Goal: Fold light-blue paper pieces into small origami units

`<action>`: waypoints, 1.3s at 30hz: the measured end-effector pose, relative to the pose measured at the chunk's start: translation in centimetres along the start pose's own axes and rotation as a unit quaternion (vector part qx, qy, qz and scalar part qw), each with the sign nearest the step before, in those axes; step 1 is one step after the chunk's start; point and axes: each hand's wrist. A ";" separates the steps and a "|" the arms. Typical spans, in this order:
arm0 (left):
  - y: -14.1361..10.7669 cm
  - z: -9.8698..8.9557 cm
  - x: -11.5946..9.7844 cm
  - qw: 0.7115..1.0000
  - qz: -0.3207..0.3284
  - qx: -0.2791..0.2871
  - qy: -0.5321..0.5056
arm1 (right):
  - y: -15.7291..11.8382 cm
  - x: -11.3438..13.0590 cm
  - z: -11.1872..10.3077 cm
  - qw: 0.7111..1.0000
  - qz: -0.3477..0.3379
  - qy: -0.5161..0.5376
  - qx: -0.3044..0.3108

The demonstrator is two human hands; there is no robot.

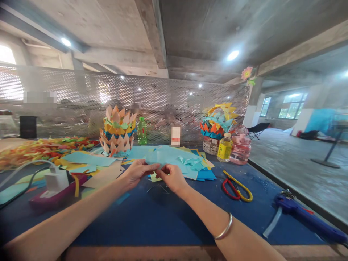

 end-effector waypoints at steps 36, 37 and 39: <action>0.3 -0.1 0.2 0.994 0.017 -0.009 -0.107 | 0.3 -0.3 0.1 0.999 -0.042 -0.019 -0.002; 0.4 -0.3 0.2 0.994 0.011 -0.015 -0.109 | 0.3 -0.4 0.0 0.998 -0.048 -0.030 -0.022; 0.5 -0.6 0.0 0.995 -0.013 -0.017 -0.100 | 0.4 -0.6 -0.3 0.993 -0.064 -0.062 -0.080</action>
Point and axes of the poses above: each hand's wrist, its own y-axis towards the middle knuckle, its own z-axis out of the palm, x = y × z, and after that the axes turned 9 degrees about x, right-handed
